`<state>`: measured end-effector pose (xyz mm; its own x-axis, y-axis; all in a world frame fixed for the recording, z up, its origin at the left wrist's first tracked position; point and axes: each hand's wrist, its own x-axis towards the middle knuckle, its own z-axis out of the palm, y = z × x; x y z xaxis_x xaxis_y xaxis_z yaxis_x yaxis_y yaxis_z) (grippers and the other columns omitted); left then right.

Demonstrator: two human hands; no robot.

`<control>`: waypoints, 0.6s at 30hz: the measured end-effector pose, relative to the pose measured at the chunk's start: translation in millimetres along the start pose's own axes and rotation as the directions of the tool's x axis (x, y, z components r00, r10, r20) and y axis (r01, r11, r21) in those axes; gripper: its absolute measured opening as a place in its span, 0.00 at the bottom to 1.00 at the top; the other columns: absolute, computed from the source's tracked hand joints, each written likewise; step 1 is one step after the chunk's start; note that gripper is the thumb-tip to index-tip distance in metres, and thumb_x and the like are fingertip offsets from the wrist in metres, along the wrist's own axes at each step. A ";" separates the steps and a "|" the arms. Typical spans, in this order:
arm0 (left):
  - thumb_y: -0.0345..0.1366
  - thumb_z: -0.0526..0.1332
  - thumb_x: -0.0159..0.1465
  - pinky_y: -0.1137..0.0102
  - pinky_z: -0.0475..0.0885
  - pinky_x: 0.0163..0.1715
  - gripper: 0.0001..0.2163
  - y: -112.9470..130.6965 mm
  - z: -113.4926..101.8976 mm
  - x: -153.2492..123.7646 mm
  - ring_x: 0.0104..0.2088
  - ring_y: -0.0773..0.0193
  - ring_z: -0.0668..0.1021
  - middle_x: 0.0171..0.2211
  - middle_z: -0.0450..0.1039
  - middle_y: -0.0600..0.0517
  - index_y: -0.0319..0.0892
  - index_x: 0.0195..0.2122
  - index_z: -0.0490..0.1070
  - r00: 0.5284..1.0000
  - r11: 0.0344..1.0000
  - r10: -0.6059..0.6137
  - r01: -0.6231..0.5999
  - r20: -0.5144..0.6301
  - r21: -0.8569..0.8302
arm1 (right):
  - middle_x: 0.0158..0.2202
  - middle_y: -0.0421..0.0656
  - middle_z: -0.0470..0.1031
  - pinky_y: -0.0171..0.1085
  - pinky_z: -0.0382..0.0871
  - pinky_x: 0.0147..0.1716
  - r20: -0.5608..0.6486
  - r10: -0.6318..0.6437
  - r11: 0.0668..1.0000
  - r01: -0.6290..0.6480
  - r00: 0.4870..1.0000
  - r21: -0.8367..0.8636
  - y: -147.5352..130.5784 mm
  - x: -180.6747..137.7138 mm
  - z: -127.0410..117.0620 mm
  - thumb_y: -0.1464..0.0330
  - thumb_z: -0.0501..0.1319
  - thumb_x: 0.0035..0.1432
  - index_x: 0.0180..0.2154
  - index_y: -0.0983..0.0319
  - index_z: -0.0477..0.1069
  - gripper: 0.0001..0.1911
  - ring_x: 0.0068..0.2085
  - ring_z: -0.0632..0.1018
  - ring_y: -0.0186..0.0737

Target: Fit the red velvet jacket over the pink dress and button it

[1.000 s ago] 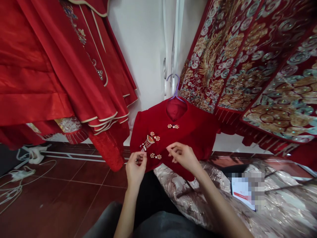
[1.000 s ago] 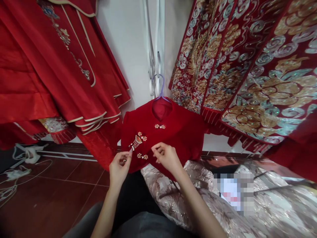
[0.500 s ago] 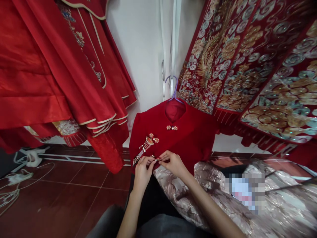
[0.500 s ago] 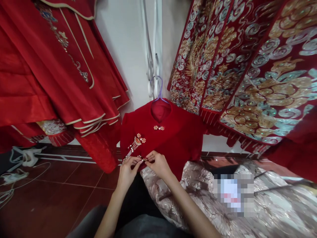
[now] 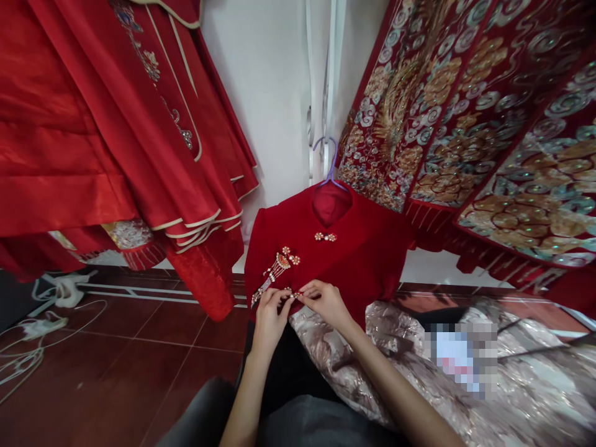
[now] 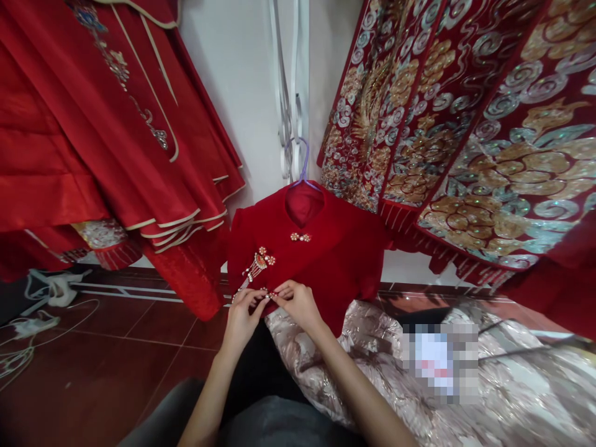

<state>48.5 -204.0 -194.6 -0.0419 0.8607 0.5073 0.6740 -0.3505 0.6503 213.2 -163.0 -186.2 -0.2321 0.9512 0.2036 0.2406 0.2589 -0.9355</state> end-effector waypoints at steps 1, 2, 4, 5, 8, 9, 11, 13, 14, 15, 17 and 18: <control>0.36 0.59 0.63 0.67 0.74 0.37 0.06 0.4 -0.7 0.4 0.35 0.62 0.76 0.35 0.72 0.50 0.45 0.38 0.74 1.000 1.000 0.001 -0.001 0.002 0.010 | 0.31 0.44 0.80 0.38 0.75 0.38 -0.001 0.004 1.000 -0.004 1.000 0.000 -0.4 -0.3 -0.4 0.65 0.66 0.48 0.33 0.63 0.76 0.10 0.34 0.81 0.39; 0.36 0.59 0.63 0.67 0.74 0.36 0.05 0.8 -1.1 0.9 0.35 0.62 0.76 0.35 0.72 0.51 0.44 0.37 0.74 1.000 1.000 0.002 -0.002 0.007 0.011 | 0.31 0.44 0.80 0.38 0.75 0.38 0.001 0.006 1.000 -0.006 1.000 0.002 -0.9 -0.6 -0.8 0.65 0.66 0.48 0.33 0.63 0.76 0.10 0.34 0.81 0.40; 0.36 0.60 0.62 0.67 0.74 0.36 0.04 1.6 -0.6 1.7 0.34 0.63 0.76 0.34 0.73 0.51 0.43 0.35 0.73 1.000 1.000 -0.005 0.005 0.019 -0.003 | 0.31 0.44 0.80 0.38 0.75 0.38 0.015 0.004 1.000 -0.005 1.000 0.016 -1.3 -0.9 -2.1 0.64 0.66 0.48 0.33 0.63 0.76 0.10 0.34 0.81 0.40; 0.37 0.61 0.62 0.67 0.74 0.36 0.04 2.1 0.0 2.0 0.34 0.63 0.76 0.33 0.73 0.51 0.43 0.34 0.73 1.000 1.000 -0.015 0.015 0.020 -0.016 | 0.31 0.44 0.80 0.38 0.75 0.38 0.023 0.000 1.000 0.000 1.000 0.026 -1.2 -0.9 -2.8 0.64 0.66 0.48 0.33 0.63 0.76 0.10 0.34 0.81 0.40; 0.39 0.61 0.61 0.67 0.75 0.36 0.06 3.8 1.7 3.0 0.33 0.64 0.77 0.33 0.75 0.51 0.42 0.34 0.71 0.998 0.994 -0.064 0.065 0.012 -0.092 | 0.31 0.44 0.80 0.38 0.75 0.38 0.042 -0.012 0.999 0.010 0.999 0.047 -0.3 0.2 -5.0 0.62 0.67 0.48 0.33 0.63 0.76 0.12 0.34 0.81 0.40; 0.39 0.62 0.61 0.67 0.75 0.37 0.07 4.4 1.8 3.3 0.33 0.64 0.78 0.32 0.75 0.51 0.42 0.34 0.71 0.997 0.989 -0.081 0.082 0.014 -0.124 | 0.31 0.44 0.80 0.38 0.75 0.38 0.046 -0.011 0.998 0.008 0.999 0.055 0.1 0.8 -5.5 0.62 0.67 0.48 0.33 0.63 0.76 0.13 0.34 0.81 0.40; 0.40 0.62 0.60 0.68 0.75 0.37 0.07 5.2 1.2 4.2 0.33 0.64 0.78 0.32 0.76 0.51 0.41 0.34 0.71 0.993 0.976 -0.115 0.117 0.022 -0.184 | 0.31 0.45 0.81 0.38 0.75 0.37 0.057 -0.005 0.997 0.001 0.998 0.073 0.5 1.9 -6.1 0.61 0.68 0.47 0.33 0.64 0.76 0.14 0.34 0.81 0.40; 0.40 0.63 0.59 0.69 0.76 0.36 0.08 4.5 0.0 5.2 0.32 0.65 0.79 0.31 0.76 0.51 0.41 0.32 0.71 0.988 0.960 -0.148 0.156 0.050 -0.231 | 0.31 0.45 0.81 0.39 0.75 0.37 0.067 -0.001 0.996 -0.005 0.998 0.087 0.5 2.7 -6.2 0.60 0.68 0.46 0.33 0.64 0.76 0.15 0.34 0.81 0.41; 0.40 0.63 0.58 0.69 0.76 0.35 0.08 3.6 -0.4 5.7 0.31 0.65 0.79 0.30 0.76 0.52 0.41 0.32 0.71 0.984 0.952 -0.165 0.177 0.068 -0.250 | 0.31 0.45 0.81 0.39 0.75 0.37 0.071 -0.001 0.996 -0.006 0.997 0.089 0.5 2.9 -6.1 0.60 0.68 0.46 0.33 0.64 0.76 0.15 0.33 0.81 0.41; 0.41 0.64 0.58 0.69 0.76 0.34 0.08 2.5 -0.7 6.3 0.31 0.65 0.79 0.29 0.76 0.52 0.41 0.31 0.71 0.980 0.943 -0.180 0.196 0.084 -0.268 | 0.30 0.45 0.81 0.39 0.75 0.37 0.074 -0.002 0.996 -0.004 0.997 0.090 0.5 3.0 -5.9 0.60 0.68 0.46 0.32 0.64 0.76 0.14 0.33 0.81 0.41; 0.41 0.65 0.56 0.69 0.76 0.33 0.09 0.0 -0.4 7.4 0.30 0.64 0.79 0.28 0.76 0.51 0.41 0.31 0.71 0.973 0.926 -0.206 0.229 0.107 -0.300 | 0.30 0.45 0.81 0.39 0.75 0.37 0.078 -0.006 0.996 -0.001 0.997 0.092 0.7 2.9 -5.7 0.61 0.68 0.46 0.32 0.64 0.76 0.14 0.33 0.81 0.41; 0.41 0.65 0.56 0.69 0.76 0.33 0.10 -0.8 0.0 7.8 0.29 0.64 0.79 0.27 0.76 0.51 0.40 0.31 0.70 0.970 0.918 -0.216 0.242 0.113 -0.314 | 0.30 0.45 0.81 0.39 0.75 0.37 0.080 -0.007 0.996 -0.001 0.997 0.092 0.8 2.7 -5.6 0.61 0.68 0.46 0.32 0.64 0.76 0.13 0.33 0.81 0.41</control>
<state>47.6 -197.0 -191.1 -0.1030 0.9523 0.2872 0.3771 -0.2298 0.8972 218.1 -159.3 -184.8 -0.3083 0.9329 0.1862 0.1529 0.2417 -0.9582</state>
